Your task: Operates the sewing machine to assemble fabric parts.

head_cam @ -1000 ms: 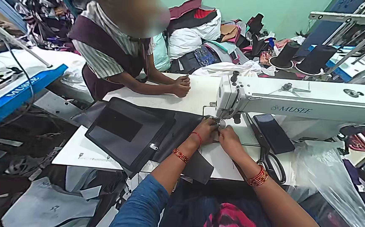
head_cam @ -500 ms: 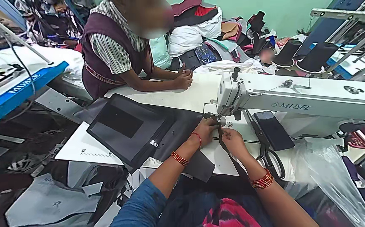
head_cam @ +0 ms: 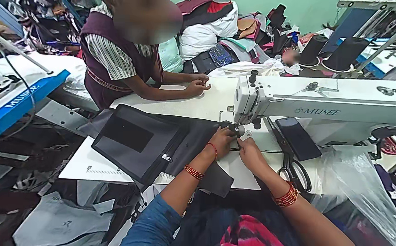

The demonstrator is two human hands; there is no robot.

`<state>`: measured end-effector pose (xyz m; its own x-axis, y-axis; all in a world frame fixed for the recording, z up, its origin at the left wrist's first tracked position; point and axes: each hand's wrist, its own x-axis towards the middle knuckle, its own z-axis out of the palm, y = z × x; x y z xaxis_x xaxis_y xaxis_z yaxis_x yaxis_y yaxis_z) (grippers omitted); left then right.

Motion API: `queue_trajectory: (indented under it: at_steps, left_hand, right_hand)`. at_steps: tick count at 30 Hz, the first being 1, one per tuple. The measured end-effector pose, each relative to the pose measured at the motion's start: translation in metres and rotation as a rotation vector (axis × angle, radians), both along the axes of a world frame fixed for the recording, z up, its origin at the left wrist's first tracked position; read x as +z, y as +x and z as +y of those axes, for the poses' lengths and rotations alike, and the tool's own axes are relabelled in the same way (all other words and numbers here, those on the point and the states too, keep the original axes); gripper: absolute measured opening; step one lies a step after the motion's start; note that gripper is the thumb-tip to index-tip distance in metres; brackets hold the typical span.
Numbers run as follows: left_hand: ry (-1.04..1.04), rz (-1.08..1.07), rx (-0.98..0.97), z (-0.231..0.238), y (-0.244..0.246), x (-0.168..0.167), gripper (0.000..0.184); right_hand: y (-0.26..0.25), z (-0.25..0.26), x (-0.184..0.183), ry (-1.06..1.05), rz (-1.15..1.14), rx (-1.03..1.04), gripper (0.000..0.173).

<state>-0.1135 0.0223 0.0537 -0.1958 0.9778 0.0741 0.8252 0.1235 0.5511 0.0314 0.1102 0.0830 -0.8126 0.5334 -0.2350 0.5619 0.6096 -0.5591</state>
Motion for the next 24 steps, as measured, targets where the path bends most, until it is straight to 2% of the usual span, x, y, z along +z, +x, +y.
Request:
queue_trajectory:
  at_steps: [7, 10, 24]
  left_hand:
    - [0.028, -0.021, -0.006, -0.003, -0.002, 0.001, 0.04]
    - [-0.006, -0.012, -0.012, -0.003, -0.001, 0.002, 0.046]
    - [-0.042, 0.052, -0.017, 0.014, -0.02, 0.004, 0.039]
  right_hand:
    - [-0.006, -0.008, 0.004, 0.144, -0.154, 0.106, 0.044]
    - [-0.007, -0.009, 0.005, 0.157, -0.166, 0.119, 0.043]
    - [-0.032, 0.008, 0.007, 0.051, -0.196, 0.083, 0.047]
